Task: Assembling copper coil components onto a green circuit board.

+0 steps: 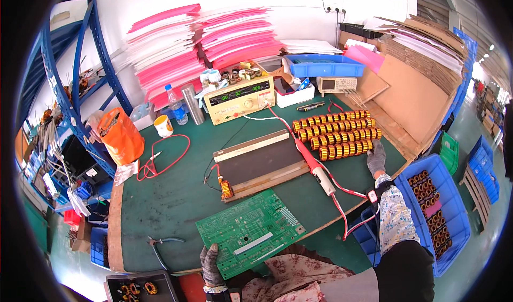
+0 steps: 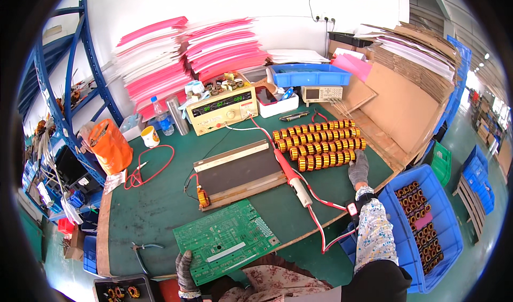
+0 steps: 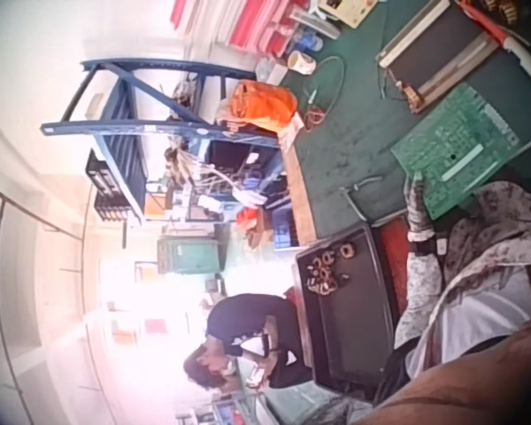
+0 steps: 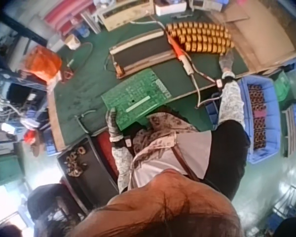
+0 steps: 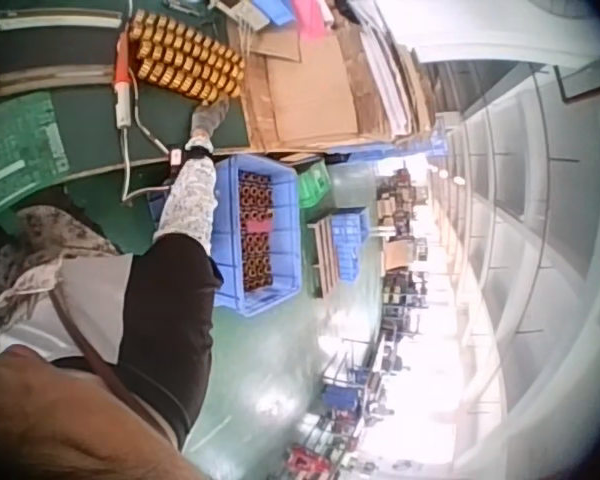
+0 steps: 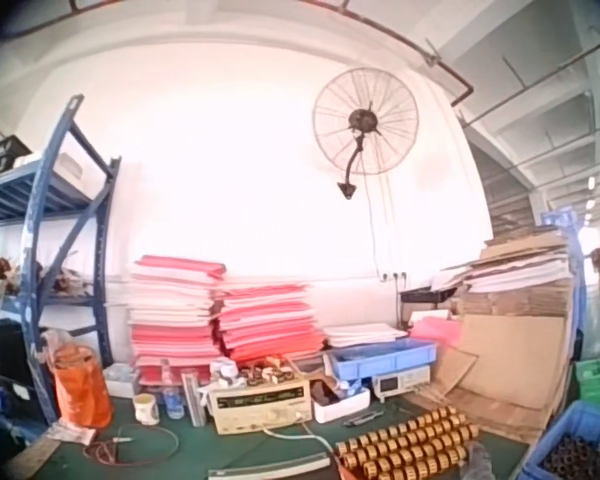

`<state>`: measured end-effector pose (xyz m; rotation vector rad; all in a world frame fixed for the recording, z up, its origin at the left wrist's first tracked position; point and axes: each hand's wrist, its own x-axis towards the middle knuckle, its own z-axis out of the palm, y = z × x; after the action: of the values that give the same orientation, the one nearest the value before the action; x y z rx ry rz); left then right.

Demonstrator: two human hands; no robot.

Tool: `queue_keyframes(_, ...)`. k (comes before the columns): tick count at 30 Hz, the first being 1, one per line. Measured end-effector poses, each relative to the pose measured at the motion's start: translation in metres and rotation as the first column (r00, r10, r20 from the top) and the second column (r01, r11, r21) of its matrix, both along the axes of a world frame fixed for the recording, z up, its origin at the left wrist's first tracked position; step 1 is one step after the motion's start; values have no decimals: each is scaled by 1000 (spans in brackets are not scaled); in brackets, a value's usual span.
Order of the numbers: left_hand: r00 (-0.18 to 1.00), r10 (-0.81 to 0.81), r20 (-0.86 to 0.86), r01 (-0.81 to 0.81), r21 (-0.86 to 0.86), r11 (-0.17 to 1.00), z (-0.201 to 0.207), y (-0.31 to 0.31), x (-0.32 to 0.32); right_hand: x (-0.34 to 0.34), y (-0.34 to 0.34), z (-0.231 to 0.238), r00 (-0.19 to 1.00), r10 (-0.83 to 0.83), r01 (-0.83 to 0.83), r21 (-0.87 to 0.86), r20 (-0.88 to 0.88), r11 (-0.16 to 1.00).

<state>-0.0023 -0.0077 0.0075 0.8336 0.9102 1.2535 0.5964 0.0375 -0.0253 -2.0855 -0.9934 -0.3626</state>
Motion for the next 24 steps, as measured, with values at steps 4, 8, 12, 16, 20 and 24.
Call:
queue_keyframes(4, 999, 44, -3, -44, -9, 999, -7, 0, -3, 21, 1, -8, 983, 130, -120, 85, -127, 989)
queue_keyframes(8, 998, 45, -49, -43, 36, 998, 3, -6, -7, 8, 8, -2, 998, 63, -65, -107, -26, 992)
queue_keyframes(12, 998, 49, -45, -51, -27, 998, 3, 0, 0, -95, 15, 67, 860, -11, -37, 84, 509, 996)
queue_keyframes(16, 1000, -1, 27, 2, -21, 1000, 4, 0, -3, -239, 47, 95, 486, 872, -868, -155, -65, 472)
queue_keyframes(20, 992, 3, 129, 4, -49, 999, 0, -4, -4, -367, 67, 79, 301, 952, -944, -124, 60, 307)
queue_keyframes(24, 992, -44, 121, 49, -41, 998, -1, 0, 4, -401, 112, 39, 471, 877, -876, -170, -98, 451)
